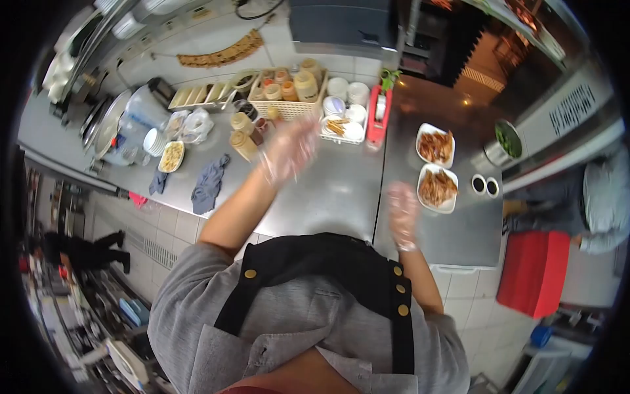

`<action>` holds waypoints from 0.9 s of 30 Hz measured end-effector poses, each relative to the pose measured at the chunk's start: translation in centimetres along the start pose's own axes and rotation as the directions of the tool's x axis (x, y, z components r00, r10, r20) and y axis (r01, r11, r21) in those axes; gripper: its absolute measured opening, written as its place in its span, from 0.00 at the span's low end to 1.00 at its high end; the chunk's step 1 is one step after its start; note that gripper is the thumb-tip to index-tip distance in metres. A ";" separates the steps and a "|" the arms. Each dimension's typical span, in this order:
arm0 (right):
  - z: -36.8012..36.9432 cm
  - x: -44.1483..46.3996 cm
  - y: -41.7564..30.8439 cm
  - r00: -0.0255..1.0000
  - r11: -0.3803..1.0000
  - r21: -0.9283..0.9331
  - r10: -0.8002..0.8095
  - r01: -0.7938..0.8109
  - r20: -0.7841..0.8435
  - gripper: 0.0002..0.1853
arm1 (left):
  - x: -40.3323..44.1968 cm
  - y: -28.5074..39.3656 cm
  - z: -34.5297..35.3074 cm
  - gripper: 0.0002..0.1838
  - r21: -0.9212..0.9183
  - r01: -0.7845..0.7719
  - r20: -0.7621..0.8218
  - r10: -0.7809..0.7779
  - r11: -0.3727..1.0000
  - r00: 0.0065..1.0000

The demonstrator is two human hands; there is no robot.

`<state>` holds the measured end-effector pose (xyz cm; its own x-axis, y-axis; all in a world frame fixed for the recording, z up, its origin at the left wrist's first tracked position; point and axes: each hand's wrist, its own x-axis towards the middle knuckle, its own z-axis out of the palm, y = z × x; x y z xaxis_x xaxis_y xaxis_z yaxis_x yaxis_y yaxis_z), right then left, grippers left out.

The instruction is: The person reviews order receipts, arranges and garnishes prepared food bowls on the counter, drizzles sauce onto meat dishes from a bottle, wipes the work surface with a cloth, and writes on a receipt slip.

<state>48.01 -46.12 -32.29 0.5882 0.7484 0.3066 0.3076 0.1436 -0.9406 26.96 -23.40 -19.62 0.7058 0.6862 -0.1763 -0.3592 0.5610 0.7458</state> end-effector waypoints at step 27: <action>5.9 1.9 -0.6 0.699 0.712 0.202 0.521 -0.672 0.490 0.12 | -4.1 -7.3 -2.7 0.37 0.229 0.302 0.307 -0.364 0.925 0.880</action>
<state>44.51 -40.95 -31.99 0.2053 0.9151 -0.3470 -0.3274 -0.2699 -0.9055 25.02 -29.07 -26.07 0.9387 0.2574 -0.2292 0.0213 0.6204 0.7840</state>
